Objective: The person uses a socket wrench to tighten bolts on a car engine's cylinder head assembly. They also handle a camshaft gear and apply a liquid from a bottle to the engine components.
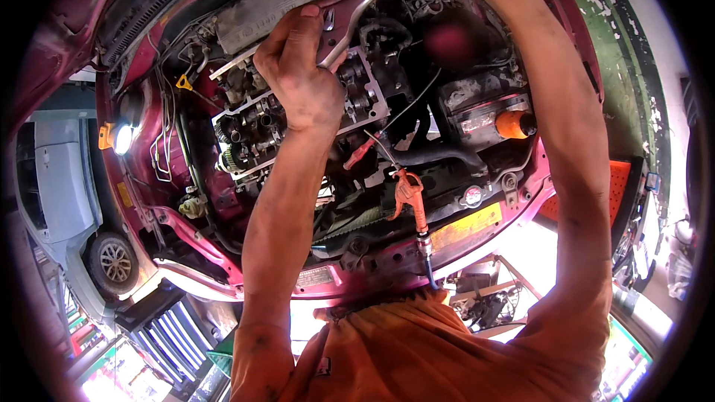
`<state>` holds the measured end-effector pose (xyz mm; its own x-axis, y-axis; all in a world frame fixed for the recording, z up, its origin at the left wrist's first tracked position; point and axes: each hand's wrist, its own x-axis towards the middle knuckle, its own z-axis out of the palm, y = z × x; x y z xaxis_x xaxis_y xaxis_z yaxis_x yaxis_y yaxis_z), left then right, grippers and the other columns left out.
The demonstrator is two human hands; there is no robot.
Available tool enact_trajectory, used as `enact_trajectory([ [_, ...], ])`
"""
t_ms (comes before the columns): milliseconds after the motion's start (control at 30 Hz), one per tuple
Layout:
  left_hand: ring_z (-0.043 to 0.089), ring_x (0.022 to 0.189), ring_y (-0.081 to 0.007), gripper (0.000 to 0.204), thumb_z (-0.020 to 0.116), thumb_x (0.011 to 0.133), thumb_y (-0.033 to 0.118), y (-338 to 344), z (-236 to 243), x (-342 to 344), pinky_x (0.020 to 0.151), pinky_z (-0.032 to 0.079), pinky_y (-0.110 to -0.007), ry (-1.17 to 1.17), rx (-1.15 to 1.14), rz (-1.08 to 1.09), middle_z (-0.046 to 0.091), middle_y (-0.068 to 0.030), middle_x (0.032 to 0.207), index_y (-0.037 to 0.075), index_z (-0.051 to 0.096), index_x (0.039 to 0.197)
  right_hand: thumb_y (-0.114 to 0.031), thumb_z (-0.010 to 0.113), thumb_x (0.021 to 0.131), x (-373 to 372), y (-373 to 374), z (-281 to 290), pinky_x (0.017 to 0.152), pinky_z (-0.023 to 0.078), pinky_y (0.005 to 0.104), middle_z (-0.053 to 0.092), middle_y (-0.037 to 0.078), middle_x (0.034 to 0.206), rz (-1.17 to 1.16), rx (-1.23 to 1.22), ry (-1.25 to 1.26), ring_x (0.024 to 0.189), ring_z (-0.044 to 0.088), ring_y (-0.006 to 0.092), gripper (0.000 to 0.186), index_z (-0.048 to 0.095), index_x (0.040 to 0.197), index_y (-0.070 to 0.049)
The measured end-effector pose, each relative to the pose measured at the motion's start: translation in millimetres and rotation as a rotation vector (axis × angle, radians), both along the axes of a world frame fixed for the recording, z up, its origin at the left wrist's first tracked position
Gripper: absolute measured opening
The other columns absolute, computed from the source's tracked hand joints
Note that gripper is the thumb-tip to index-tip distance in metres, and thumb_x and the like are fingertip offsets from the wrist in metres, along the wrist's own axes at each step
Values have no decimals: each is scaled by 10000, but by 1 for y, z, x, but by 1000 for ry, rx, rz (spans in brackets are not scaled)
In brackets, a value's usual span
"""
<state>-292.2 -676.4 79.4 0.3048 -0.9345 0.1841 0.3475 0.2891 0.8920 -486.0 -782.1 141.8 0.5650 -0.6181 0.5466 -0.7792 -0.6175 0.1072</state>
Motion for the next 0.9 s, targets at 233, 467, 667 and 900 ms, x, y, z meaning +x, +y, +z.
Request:
enact_trajectory([
  [233, 587, 600, -184, 244, 573, 887, 183, -5, -5, 4, 446, 355, -258, -19, -9, -9, 689, -151, 888, -39, 646, 954, -252, 642, 671, 1, 7, 5, 723, 491, 471, 663, 155, 742, -178, 161, 97, 804, 641, 365, 193, 703, 759, -92],
  [467, 610, 629, -174, 230, 586, 881, 189, -4, -3, 7, 459, 398, -244, 14, -22, -54, 689, -125, 874, -16, 655, 959, -271, 627, 695, -2, 14, -4, 724, 494, 471, 664, 149, 747, -189, 13, 139, 789, 641, 365, 193, 704, 785, -119],
  [667, 608, 659, -133, 228, 620, 878, 193, -9, 11, 0, 477, 426, -238, -19, 80, -46, 688, -94, 870, -15, 677, 952, -245, 621, 716, -5, 11, 4, 746, 510, 466, 662, 147, 760, -183, 137, 63, 799, 647, 367, 186, 683, 828, -111],
  [900, 483, 513, -136, 267, 574, 883, 159, 5, 40, 4, 433, 305, -246, 47, 39, -45, 664, -127, 774, -78, 668, 960, -191, 603, 762, -1, 21, 33, 733, 506, 493, 656, 179, 756, -115, 178, 34, 799, 639, 394, 138, 662, 812, -77],
])
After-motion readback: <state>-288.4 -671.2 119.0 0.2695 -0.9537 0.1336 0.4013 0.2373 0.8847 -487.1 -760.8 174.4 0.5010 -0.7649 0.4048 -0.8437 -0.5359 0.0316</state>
